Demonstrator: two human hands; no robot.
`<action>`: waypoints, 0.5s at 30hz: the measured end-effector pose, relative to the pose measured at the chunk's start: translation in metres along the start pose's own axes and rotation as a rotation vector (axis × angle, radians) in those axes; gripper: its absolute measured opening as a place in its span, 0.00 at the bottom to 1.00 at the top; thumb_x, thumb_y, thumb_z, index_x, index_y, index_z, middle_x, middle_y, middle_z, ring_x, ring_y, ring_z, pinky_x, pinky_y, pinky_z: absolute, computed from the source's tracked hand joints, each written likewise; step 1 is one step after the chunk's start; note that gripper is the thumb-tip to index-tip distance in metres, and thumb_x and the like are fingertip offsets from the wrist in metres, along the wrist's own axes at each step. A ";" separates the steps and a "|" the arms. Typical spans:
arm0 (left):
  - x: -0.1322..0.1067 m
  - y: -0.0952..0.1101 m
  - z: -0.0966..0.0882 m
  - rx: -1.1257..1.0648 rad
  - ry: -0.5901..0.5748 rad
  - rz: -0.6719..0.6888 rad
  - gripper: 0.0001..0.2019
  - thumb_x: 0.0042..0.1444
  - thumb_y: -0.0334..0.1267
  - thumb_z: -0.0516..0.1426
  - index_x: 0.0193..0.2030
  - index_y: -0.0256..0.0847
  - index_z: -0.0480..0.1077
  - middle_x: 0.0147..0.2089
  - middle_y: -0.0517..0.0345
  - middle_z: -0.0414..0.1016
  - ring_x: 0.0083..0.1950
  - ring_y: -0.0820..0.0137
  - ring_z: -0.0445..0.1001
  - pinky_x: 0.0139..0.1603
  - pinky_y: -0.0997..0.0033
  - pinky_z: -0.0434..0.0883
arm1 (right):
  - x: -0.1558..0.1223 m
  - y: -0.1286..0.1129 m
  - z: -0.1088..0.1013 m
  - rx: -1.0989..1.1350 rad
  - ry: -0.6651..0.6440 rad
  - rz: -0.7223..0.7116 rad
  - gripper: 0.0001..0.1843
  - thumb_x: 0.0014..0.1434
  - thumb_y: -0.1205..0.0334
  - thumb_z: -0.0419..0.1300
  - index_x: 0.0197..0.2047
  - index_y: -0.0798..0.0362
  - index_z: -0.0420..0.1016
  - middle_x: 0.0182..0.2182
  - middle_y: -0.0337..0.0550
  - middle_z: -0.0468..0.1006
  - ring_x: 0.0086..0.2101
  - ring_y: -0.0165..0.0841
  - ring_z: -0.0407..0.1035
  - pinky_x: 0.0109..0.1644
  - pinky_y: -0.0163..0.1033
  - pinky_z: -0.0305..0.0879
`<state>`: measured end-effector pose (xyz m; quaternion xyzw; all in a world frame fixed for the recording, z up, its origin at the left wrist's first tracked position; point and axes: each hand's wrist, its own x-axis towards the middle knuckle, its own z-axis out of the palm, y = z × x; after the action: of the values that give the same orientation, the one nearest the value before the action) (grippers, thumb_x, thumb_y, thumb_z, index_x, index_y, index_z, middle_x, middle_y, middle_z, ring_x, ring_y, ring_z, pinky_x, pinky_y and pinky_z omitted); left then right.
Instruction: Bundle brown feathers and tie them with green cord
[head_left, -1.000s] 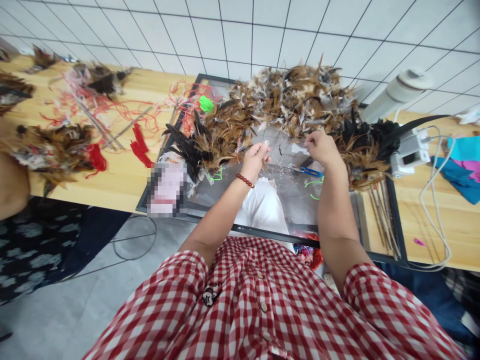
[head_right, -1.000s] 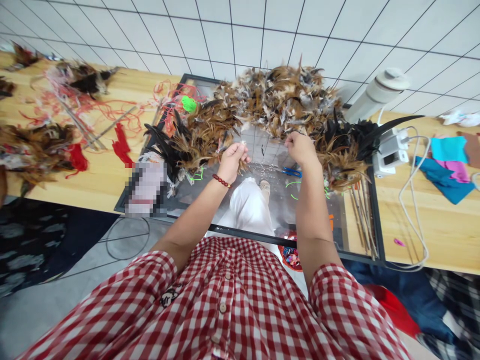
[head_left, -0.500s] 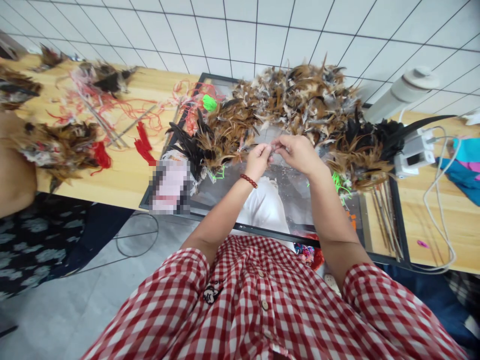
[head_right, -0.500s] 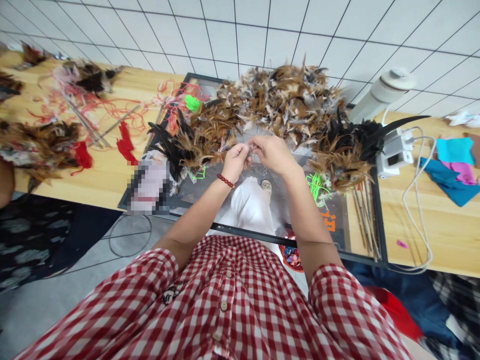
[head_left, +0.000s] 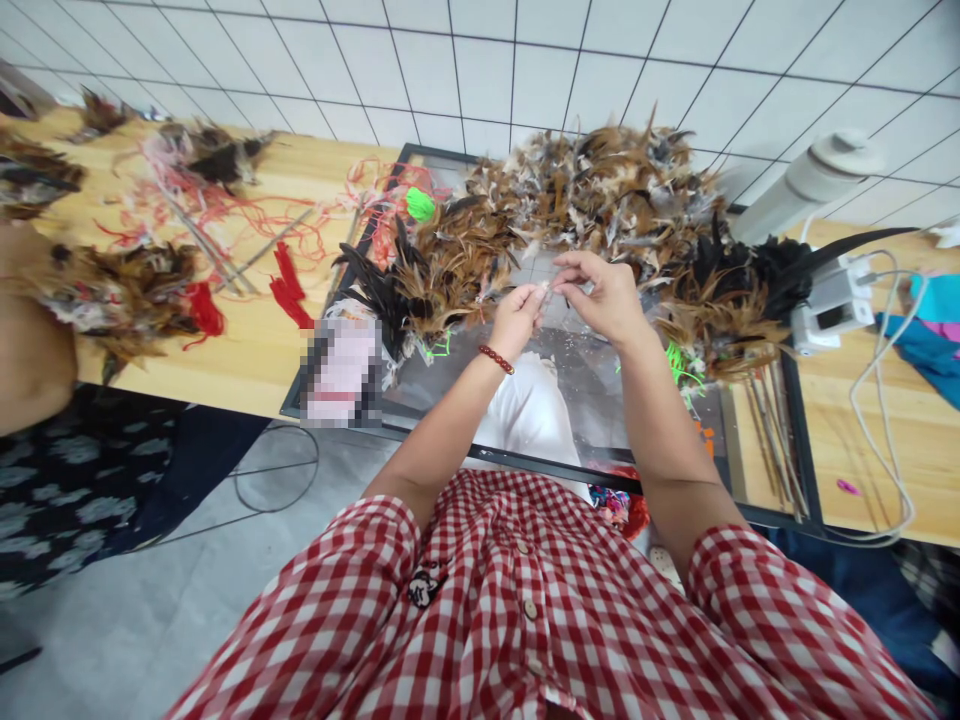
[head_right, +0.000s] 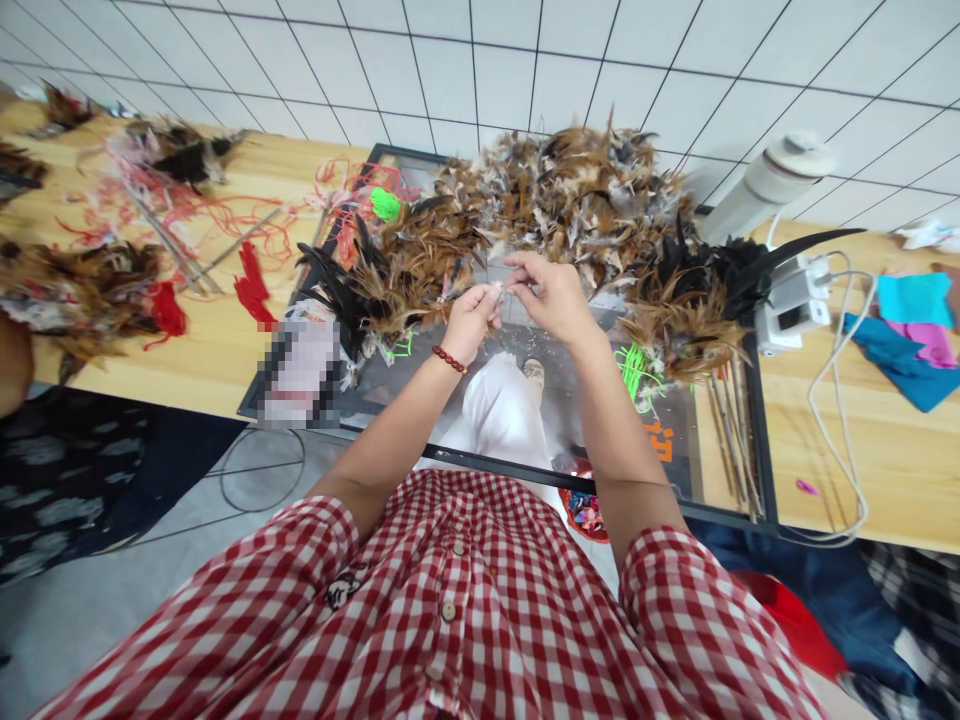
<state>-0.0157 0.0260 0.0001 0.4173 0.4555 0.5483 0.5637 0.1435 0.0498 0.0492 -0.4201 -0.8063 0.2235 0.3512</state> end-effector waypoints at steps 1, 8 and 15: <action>-0.001 0.001 0.001 -0.008 -0.005 -0.009 0.15 0.63 0.45 0.63 0.28 0.40 0.70 0.18 0.69 0.58 0.21 0.79 0.60 0.27 0.77 0.58 | 0.000 -0.002 0.000 -0.019 0.002 0.024 0.20 0.62 0.59 0.59 0.57 0.48 0.77 0.40 0.42 0.85 0.42 0.39 0.79 0.53 0.44 0.71; -0.006 0.009 0.003 -0.027 -0.039 -0.067 0.15 0.62 0.44 0.64 0.28 0.39 0.71 0.20 0.67 0.64 0.23 0.79 0.64 0.28 0.78 0.60 | 0.002 -0.011 0.000 -0.127 -0.014 0.079 0.21 0.61 0.61 0.58 0.58 0.47 0.77 0.41 0.44 0.85 0.45 0.42 0.79 0.57 0.46 0.69; -0.009 0.016 0.006 -0.114 -0.035 -0.128 0.17 0.62 0.45 0.64 0.29 0.38 0.68 0.25 0.65 0.70 0.27 0.80 0.70 0.34 0.79 0.68 | 0.003 0.006 -0.012 -0.124 0.039 0.140 0.13 0.59 0.62 0.59 0.43 0.51 0.84 0.40 0.48 0.85 0.43 0.43 0.77 0.53 0.48 0.70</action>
<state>-0.0134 0.0180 0.0179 0.3640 0.4391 0.5291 0.6283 0.1550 0.0568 0.0544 -0.5006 -0.7804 0.1888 0.3235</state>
